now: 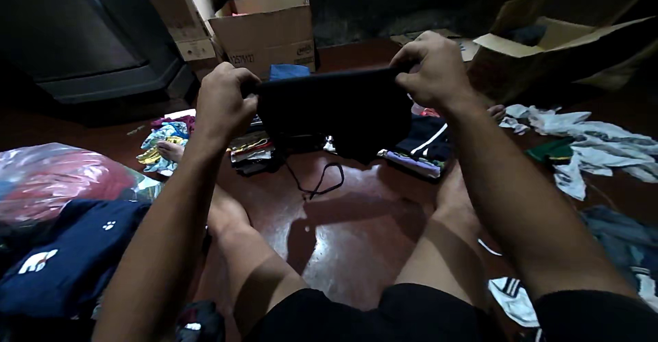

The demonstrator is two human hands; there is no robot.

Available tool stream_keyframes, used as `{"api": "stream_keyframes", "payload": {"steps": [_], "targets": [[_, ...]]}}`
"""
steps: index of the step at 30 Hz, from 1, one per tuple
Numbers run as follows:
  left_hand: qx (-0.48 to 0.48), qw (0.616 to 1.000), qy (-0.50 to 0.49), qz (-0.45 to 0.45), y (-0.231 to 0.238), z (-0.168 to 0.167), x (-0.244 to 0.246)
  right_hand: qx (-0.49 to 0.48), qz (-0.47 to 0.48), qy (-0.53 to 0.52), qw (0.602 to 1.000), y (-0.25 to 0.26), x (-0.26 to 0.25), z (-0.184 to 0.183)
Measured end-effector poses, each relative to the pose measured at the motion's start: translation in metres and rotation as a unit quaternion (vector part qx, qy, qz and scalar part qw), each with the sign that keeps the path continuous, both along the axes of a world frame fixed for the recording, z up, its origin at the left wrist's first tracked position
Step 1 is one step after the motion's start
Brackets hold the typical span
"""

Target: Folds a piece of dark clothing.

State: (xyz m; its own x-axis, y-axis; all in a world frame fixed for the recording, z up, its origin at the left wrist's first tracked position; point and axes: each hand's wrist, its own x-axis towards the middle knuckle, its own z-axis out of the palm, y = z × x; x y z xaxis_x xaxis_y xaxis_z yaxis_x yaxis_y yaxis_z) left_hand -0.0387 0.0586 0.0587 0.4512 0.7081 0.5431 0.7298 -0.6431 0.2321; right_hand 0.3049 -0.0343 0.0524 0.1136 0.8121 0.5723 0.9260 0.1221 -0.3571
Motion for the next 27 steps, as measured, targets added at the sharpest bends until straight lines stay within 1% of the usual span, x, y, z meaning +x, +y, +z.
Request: {"api": "stream_keyframes", "payload": {"steps": [2,4,5,7,8,10,12,14,16,18,20,24,27], "targets": [[-0.01,1.0,-0.009,-0.01,0.0,-0.002,-0.005,-0.003,0.078,0.04,0.996,-0.001,0.011,-0.006],[-0.064,0.995,-0.066,-0.048,0.003,-0.008,-0.015,-0.009,0.174,0.124,0.977,0.001,0.021,-0.017],[-0.107,0.984,-0.119,-0.072,0.005,-0.013,-0.02,-0.011,0.212,0.166,0.963,0.001,0.023,-0.023],[-0.189,0.943,-0.24,-0.131,0.006,-0.024,-0.025,-0.01,0.262,0.211,0.942,0.002,0.027,-0.035],[-0.224,0.921,-0.278,-0.155,0.007,-0.03,-0.026,-0.007,0.274,0.22,0.936,0.003,0.027,-0.04],[-0.262,0.894,-0.322,-0.167,0.006,-0.043,-0.025,0.014,0.268,0.222,0.937,0.004,0.025,-0.051],[-0.274,0.883,-0.348,-0.157,0.002,-0.056,-0.02,0.057,0.245,0.219,0.943,0.004,0.018,-0.063],[-0.263,0.884,-0.357,-0.147,-0.003,-0.072,-0.016,0.092,0.216,0.205,0.95,0.001,0.011,-0.075],[-0.24,0.896,-0.349,-0.133,-0.009,-0.091,-0.016,0.09,0.19,0.181,0.961,-0.009,0.008,-0.089],[-0.235,0.908,-0.323,-0.126,-0.017,-0.116,-0.027,0.056,0.178,0.162,0.969,-0.024,0.008,-0.107],[-0.271,0.906,-0.294,-0.136,-0.033,-0.141,-0.042,0.005,0.194,0.176,0.965,-0.043,0.01,-0.13],[-0.367,0.866,-0.303,-0.153,-0.064,-0.176,-0.048,-0.09,0.207,0.229,0.947,-0.08,0.009,-0.176],[-0.437,0.836,-0.302,-0.135,-0.071,-0.205,-0.041,-0.155,0.19,0.293,0.924,-0.084,0.013,-0.212]]}}
